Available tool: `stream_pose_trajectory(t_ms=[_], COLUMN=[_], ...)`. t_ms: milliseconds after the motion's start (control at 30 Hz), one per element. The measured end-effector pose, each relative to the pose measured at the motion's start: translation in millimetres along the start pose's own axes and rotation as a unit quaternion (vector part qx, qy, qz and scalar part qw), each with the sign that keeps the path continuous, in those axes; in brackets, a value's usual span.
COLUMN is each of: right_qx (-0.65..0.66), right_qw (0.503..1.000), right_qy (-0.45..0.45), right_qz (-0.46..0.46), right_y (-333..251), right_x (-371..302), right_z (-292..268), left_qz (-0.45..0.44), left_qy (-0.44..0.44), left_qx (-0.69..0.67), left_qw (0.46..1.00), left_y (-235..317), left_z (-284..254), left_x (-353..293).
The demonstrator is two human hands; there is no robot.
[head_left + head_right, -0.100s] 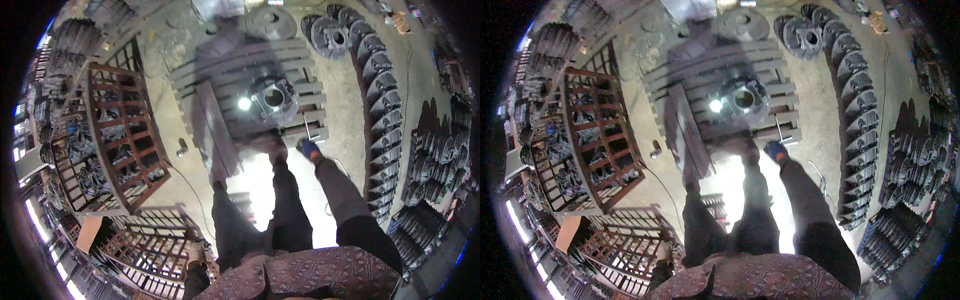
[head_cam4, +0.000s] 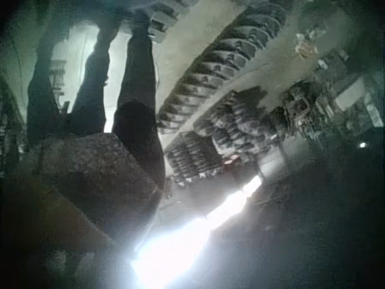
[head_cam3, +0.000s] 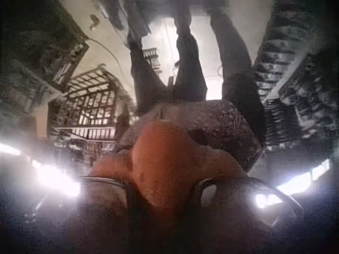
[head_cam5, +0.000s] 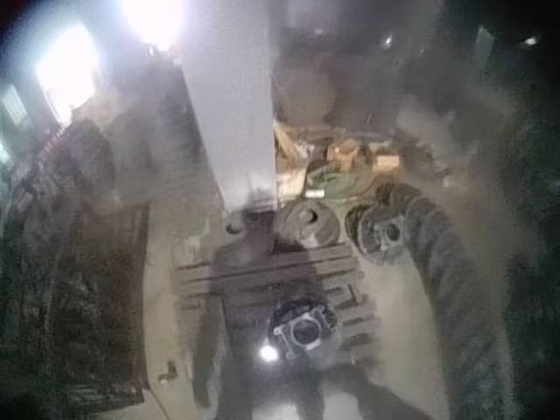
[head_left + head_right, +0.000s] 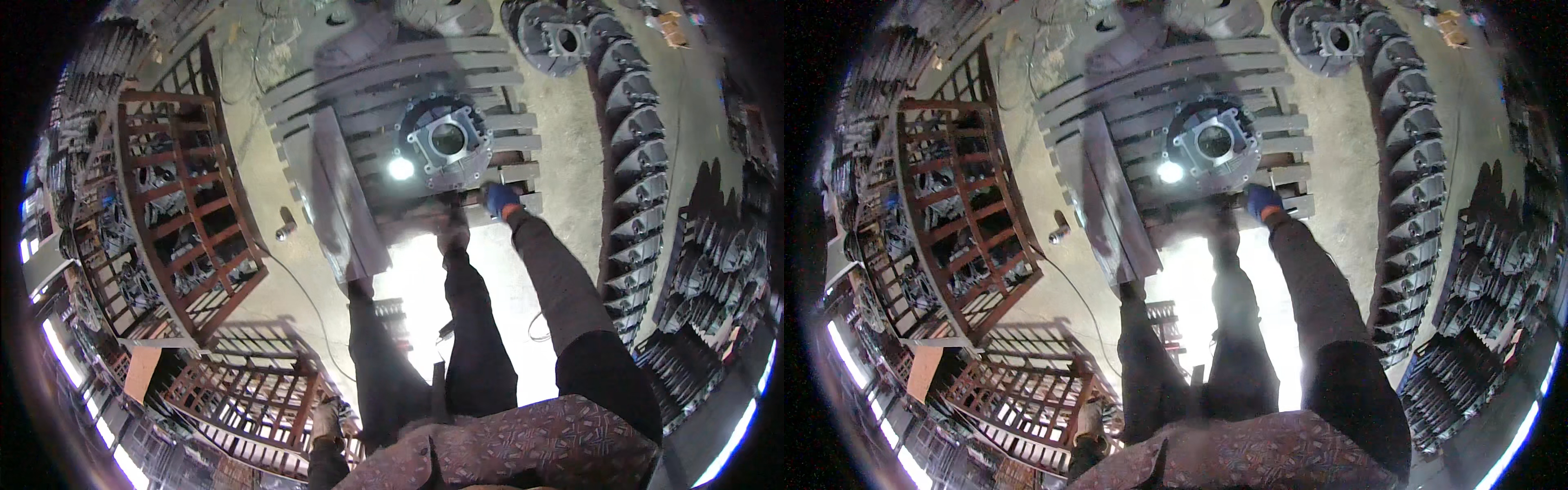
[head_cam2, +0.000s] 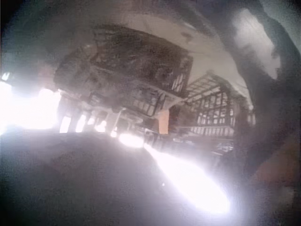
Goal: The person grinds the edges of a metal part using an angle grinder, then flips it over and continues grinding. They inspect the part and place it on a rack with other similar parts.
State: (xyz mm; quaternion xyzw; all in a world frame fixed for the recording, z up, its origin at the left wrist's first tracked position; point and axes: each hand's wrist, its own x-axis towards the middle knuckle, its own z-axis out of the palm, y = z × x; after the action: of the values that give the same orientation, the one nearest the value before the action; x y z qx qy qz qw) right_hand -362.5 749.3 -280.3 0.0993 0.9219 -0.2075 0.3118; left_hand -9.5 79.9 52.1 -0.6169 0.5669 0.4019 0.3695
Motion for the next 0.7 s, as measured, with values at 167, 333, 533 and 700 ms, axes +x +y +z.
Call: stream_pose_trajectory(t_ms=[167, 333, 533, 700], right_qx=[-0.159, -0.239, -0.329, -0.191], right_qw=[0.964, 0.891, 0.911, 0.963], right_qy=[0.113, 0.11, -0.126, -0.119], right_qz=[-0.183, -0.37, -0.216, -0.15], right_y=[-0.8, 5.2, 39.4, 10.0], right_x=[132.7, 208.5, 264.2, 246.8], right_z=[27.1, 83.4, 98.8, 93.7], left_qz=[-0.048, -0.058, -0.039, -0.062], left_qy=[0.058, 0.09, 0.041, 0.05], left_qx=[-0.076, -0.081, 0.077, -0.107], left_qw=[0.994, 0.991, 0.995, 0.991], left_y=[-1.6, -27.2, -35.1, -70.3], left_z=[48.4, 64.9, 60.5, 32.3], left_x=[-29.7, -13.8, -6.0, 14.8])
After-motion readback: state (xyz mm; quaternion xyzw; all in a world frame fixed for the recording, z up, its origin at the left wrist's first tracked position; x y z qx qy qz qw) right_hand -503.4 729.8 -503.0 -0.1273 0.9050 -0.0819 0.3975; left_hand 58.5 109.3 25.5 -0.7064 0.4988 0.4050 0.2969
